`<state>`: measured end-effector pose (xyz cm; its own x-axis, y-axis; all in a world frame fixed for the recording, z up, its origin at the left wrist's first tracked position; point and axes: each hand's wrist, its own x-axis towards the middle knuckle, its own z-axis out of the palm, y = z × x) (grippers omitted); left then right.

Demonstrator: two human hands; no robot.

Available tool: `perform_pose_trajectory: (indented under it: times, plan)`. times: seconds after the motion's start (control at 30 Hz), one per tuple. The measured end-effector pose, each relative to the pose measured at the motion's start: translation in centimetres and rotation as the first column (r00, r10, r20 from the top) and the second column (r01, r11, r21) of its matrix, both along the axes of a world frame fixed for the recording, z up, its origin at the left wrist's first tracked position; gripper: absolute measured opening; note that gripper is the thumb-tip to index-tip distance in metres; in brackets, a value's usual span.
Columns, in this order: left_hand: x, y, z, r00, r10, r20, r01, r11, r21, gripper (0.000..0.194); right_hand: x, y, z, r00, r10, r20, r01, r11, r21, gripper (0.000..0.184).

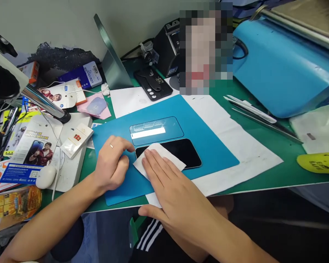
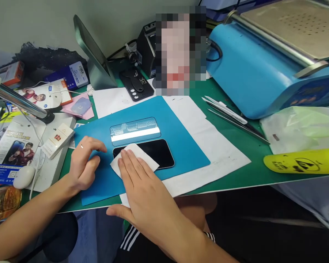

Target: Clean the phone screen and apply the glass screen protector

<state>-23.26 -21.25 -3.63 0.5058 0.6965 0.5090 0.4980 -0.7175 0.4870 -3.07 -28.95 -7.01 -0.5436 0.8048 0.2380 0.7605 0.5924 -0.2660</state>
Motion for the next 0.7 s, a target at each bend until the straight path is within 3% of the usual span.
perform_pose_trajectory:
  times: [0.23,0.47,0.57,0.7]
  plan:
    - [0.2,0.0,-0.1,0.999,0.005,-0.040,-0.007,0.998,-0.061,0.019,-1.3,1.1,0.5,0.999,-0.028,-0.035,0.025,0.996,-0.091,0.106]
    - [0.5,0.1,-0.3,0.992,-0.080,-0.095,0.073,0.994,-0.076,0.019,-2.4,1.6,1.1,0.996,-0.011,-0.089,-0.004,0.986,-0.165,0.102]
    - [0.3,0.1,-0.2,0.988,-0.084,-0.127,0.074,0.994,-0.085,0.020,-1.0,1.6,0.6,0.998,-0.027,-0.054,0.018,0.989,-0.146,0.098]
    - [-0.3,0.3,-0.5,0.977,-0.088,-0.195,0.077,0.995,-0.063,0.023,3.2,1.6,-0.2,0.993,-0.117,0.029,0.120,0.985,-0.123,0.094]
